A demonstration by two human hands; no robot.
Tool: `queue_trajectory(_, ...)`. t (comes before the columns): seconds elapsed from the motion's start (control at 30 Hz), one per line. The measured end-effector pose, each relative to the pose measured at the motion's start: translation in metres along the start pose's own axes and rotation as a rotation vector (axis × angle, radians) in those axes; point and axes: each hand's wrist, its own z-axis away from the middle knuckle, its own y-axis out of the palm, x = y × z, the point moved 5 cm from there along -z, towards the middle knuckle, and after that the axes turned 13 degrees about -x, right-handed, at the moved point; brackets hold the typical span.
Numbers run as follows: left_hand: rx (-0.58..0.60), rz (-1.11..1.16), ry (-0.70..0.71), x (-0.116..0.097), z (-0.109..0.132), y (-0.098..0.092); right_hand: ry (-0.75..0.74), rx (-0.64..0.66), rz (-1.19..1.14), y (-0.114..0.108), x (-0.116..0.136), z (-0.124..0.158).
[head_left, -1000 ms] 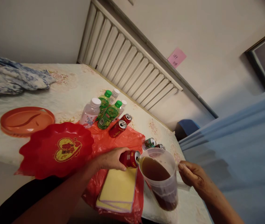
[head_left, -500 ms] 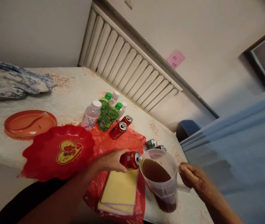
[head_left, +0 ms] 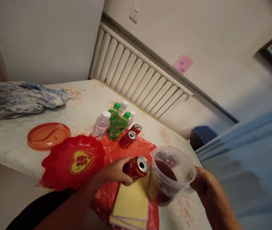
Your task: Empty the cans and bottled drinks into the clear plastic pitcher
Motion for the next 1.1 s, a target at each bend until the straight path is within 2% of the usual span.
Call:
queue_trajectory(0.1, 0.061, -0.018, 0.041, -0.001, 0.009, 0.001, -0.120, -0.063, 0.008, 0.013, 0.011, -0.003)
queue_trajectory(0.17, 0.111, -0.042, 0.064, 0.000, 0.016, 0.003, -0.127, -0.078, -0.047, 0.026, 0.011, -0.008)
queue_trajectory(0.27, 0.147, -0.118, 0.058, 0.002, 0.025, 0.005, -0.076, -0.073, -0.158, 0.048, 0.003, -0.017)
queue_trajectory(0.47, 0.185, -0.328, -0.023, 0.010, 0.032, 0.014, 0.110, -0.044, -0.538, 0.097, -0.008, -0.028)
queue_trajectory(0.63, 0.231, -0.331, -0.082, 0.024, 0.029, 0.022, 0.105, 0.012, -0.669, 0.134, 0.001, -0.029)
queue_trajectory(0.77, 0.236, -0.333, -0.066, 0.027, 0.028, 0.024, 0.106, 0.072, -0.725, 0.159, 0.003, -0.026)
queue_trajectory(0.97, 0.251, -0.404, -0.042, 0.024, 0.025, 0.025, 0.154, 0.133, -0.785, 0.185, -0.017, -0.017)
queue_trajectory(1.1, 0.249, -0.364, -0.038, 0.026, 0.022, 0.027, 0.146, 0.156, -0.759, 0.189, -0.033, -0.011)
